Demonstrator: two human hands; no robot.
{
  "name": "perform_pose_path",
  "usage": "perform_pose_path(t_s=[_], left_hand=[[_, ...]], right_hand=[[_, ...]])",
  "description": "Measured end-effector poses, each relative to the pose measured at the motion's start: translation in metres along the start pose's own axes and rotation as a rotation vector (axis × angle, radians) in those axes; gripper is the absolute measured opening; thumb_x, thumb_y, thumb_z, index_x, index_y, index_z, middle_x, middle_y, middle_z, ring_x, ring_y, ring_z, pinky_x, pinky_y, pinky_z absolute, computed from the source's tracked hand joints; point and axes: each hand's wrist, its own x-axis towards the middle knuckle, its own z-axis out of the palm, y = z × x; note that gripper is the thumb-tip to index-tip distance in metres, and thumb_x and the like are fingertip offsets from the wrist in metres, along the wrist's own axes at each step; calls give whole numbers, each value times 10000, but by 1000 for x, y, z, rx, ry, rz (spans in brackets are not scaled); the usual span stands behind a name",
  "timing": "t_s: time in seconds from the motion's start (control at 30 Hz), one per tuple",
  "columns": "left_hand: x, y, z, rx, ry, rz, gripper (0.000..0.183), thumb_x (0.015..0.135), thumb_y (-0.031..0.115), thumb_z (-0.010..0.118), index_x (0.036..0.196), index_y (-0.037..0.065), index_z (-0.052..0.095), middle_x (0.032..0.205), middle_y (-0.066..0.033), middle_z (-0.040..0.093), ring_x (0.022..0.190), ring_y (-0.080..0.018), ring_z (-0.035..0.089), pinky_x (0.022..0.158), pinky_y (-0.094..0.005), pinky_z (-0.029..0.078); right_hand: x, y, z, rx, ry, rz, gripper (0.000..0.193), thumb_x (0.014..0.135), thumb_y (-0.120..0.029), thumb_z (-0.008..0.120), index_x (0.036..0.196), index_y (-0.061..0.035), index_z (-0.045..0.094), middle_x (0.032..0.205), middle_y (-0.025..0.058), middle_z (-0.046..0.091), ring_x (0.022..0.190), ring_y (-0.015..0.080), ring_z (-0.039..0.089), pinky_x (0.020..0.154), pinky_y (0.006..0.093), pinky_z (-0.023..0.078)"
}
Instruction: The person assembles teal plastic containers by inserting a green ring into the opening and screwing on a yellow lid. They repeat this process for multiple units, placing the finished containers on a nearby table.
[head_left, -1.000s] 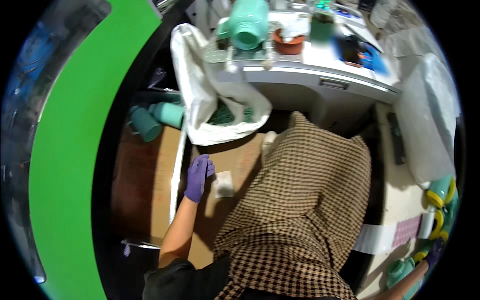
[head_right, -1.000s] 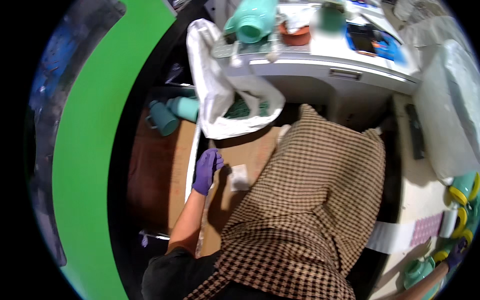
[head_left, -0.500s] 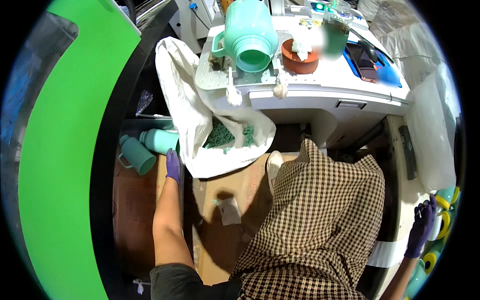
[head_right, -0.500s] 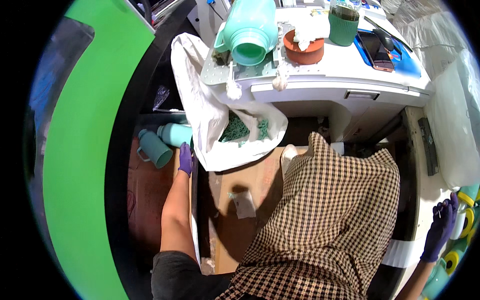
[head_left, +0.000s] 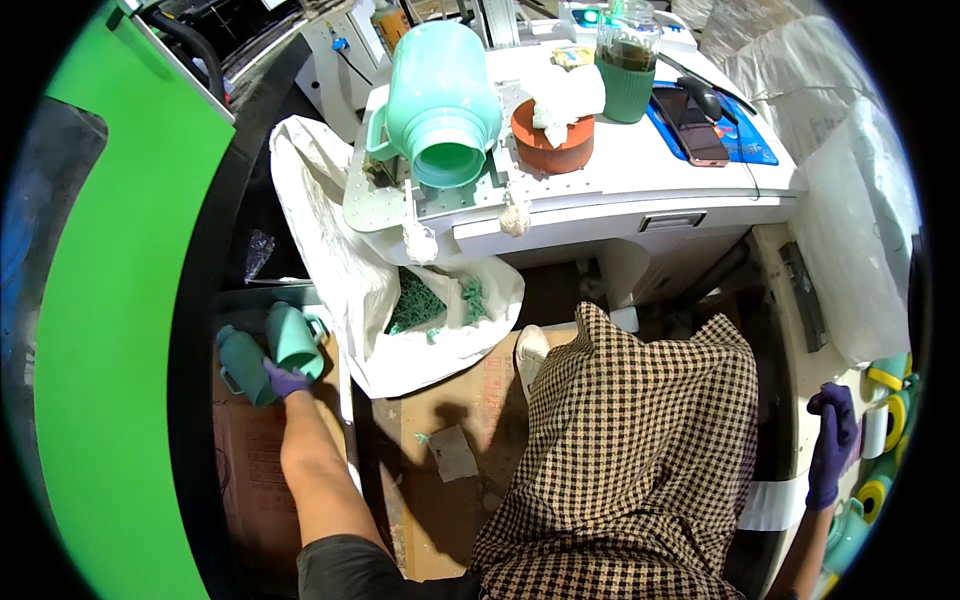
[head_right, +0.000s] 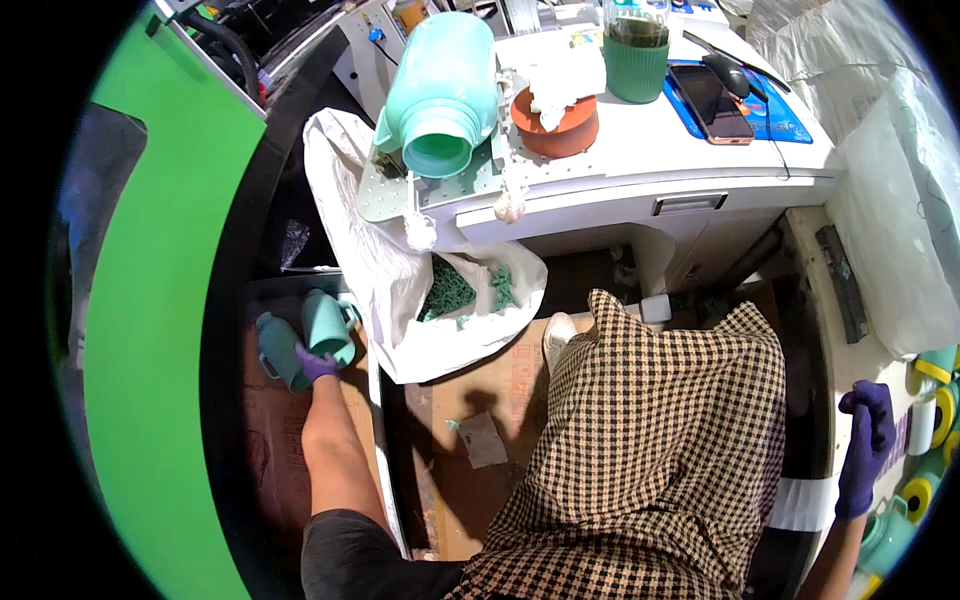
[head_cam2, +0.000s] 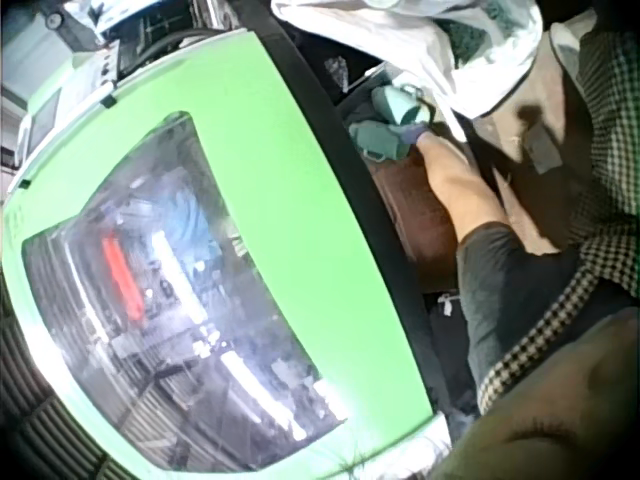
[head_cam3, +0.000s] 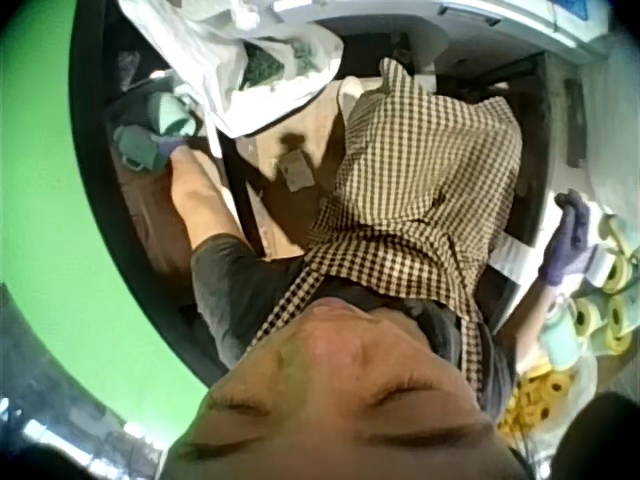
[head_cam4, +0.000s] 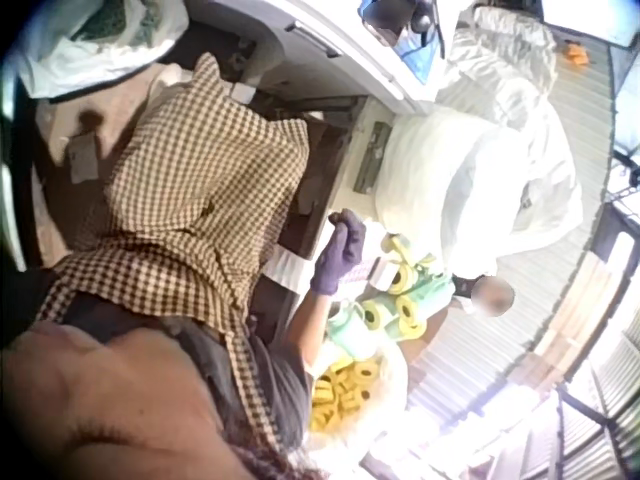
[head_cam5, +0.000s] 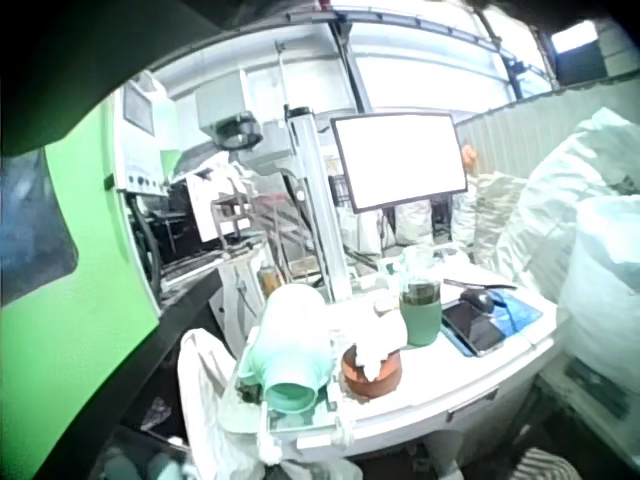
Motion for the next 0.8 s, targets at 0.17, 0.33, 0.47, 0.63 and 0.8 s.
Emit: perform_pose_path(t_s=[0.17, 0.33, 0.47, 0.63, 0.8], left_hand=[[-11, 54, -36, -390, -40, -432, 739, 879, 577, 679, 1465, 185, 460, 1436, -73, 473, 1278, -251, 457, 986, -433, 440], [-77, 66, -51, -286, -236, -533, 663, 885, 590, 664, 1368, 151, 550, 1297, -78, 595, 1148, -304, 580, 925, -455, 516], [-114, 47, -34, -260, -209, -498, 590, 949, 341, 667, 1452, 75, 509, 1274, -77, 576, 1141, -253, 553, 990, -402, 469], [-154, 58, -20, -25, -119, -104, 428, 930, -46, 512, 1344, -8, 611, 1103, -44, 604, 866, -158, 547, 771, -281, 478], [-296, 186, -9, 160, -273, 193, 385, 1012, 45, 488, 1380, -40, 567, 1349, -116, 600, 1165, -205, 564, 1027, -321, 432]], right_hand=[[-19, -17, 19, 18, -8, -67, 131, 951, -18, 501, 1028, 7, 604, 963, 54, 539, 896, 153, 542, 838, 272, 439], [-21, -10, 35, 112, -72, -52, 144, 932, -46, 527, 1025, 15, 619, 939, 68, 550, 878, 164, 546, 814, 276, 436], [-36, -5, 15, -14, -71, -97, 143, 910, -33, 530, 1008, 16, 621, 926, 74, 574, 865, 179, 556, 819, 290, 446], [-44, -11, 0, -48, -13, -111, 146, 893, -28, 547, 1002, 12, 636, 930, 84, 590, 884, 190, 574, 826, 298, 456], [-62, -32, 25, 4, -33, -170, 150, 852, -20, 582, 965, -6, 680, 923, 100, 652, 851, 209, 608, 784, 324, 487]])
